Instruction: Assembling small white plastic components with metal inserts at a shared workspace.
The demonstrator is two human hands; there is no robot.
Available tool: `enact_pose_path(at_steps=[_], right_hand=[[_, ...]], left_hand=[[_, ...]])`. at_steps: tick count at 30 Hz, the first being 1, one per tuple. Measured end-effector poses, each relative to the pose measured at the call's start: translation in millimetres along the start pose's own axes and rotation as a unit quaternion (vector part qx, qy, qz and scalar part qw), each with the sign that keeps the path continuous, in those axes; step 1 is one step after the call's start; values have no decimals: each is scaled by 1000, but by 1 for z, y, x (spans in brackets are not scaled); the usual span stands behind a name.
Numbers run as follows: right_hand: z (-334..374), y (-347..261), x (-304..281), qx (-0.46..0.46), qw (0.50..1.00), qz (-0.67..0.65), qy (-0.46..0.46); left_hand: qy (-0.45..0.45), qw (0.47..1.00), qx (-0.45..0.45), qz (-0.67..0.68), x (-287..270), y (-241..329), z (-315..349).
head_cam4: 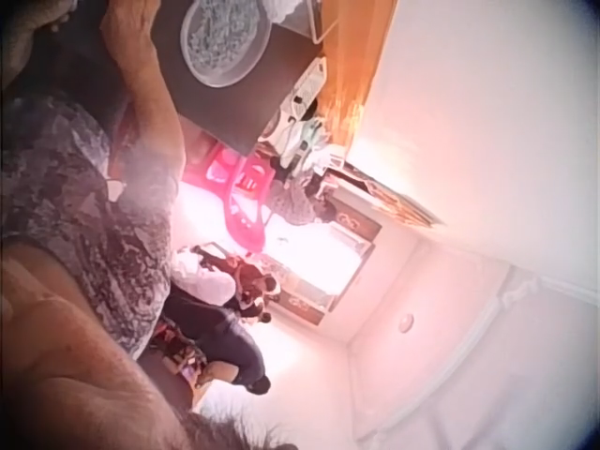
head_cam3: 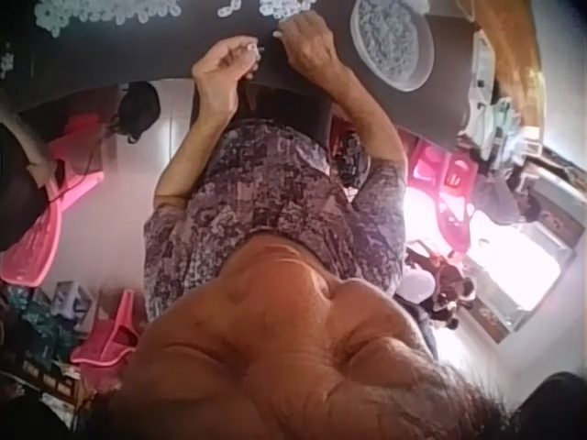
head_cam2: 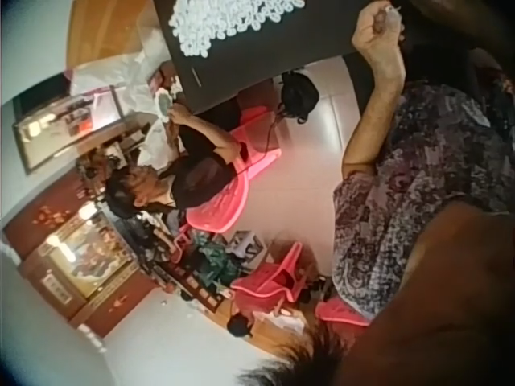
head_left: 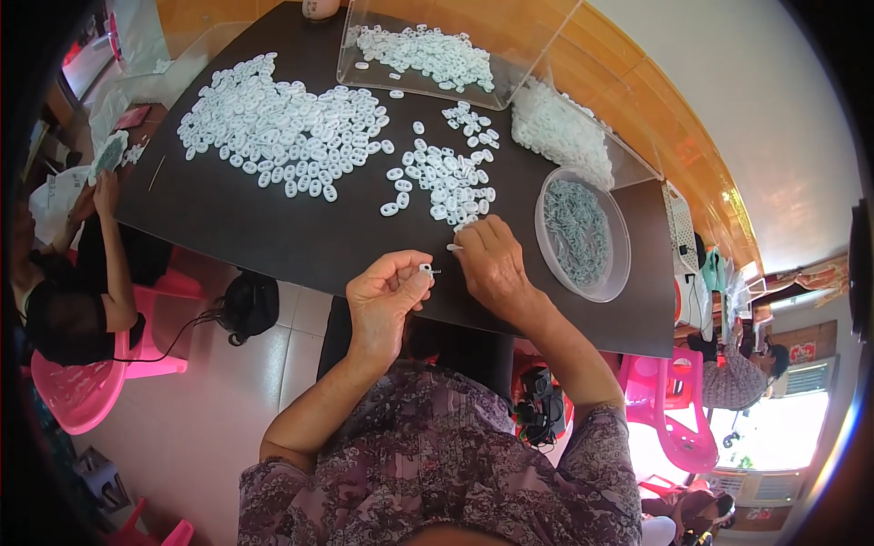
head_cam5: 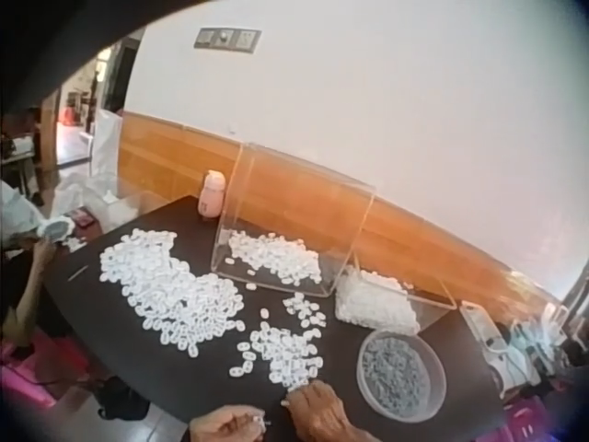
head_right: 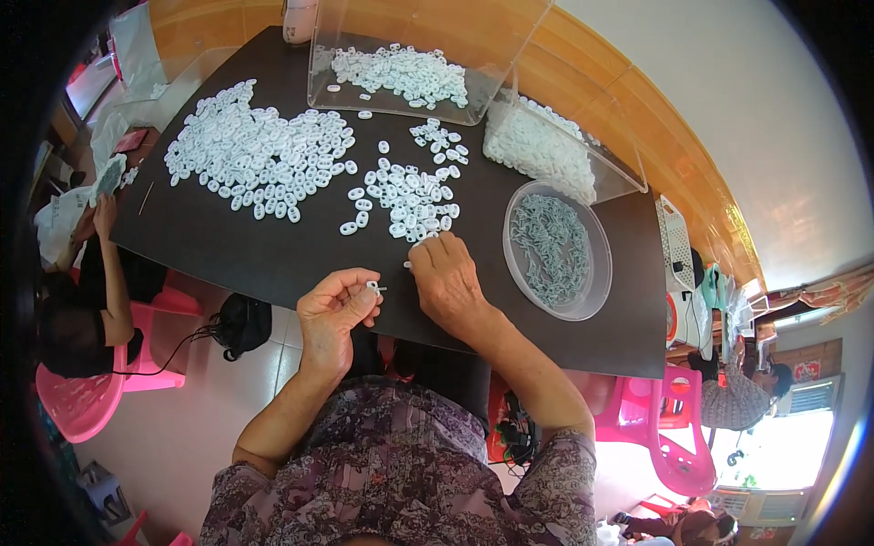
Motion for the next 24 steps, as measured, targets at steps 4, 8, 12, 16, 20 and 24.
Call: enact_pose_path(at_steps=[4, 8, 12, 16, 20, 24], right_hand=[[4, -8, -6, 10, 996, -86, 15], [5, -12, -15, 63, 977, -202, -8], [8, -9, -9, 141, 930, -339, -19], [11, -6, 2, 184, 881, -434, -43], [15, -3, 11, 211, 788, -578, 2], [16, -6, 14, 201, 735, -647, 23]], left_hand=[[-7, 1000, -4, -4, -1, 1, 0], [-8, 1000, -2, 0, 0, 2, -2], [-19, 1000, -6, 2, 3, 2, -4], [-16, 1000, -7, 17, 3, 1, -3], [-13, 1000, -9, 21, 2, 1, -2], [-16, 999, -4, 35, 4, 1, 0]])
Point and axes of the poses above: each hand's wrist, its own z-axis away from the middle knuckle, its own x-axis out of the palm, y = z × x, the point moved 6 cm from there along -z, towards the middle knuckle, and after that the axes turned 11 degrees about -y, right-handed, at the moved point
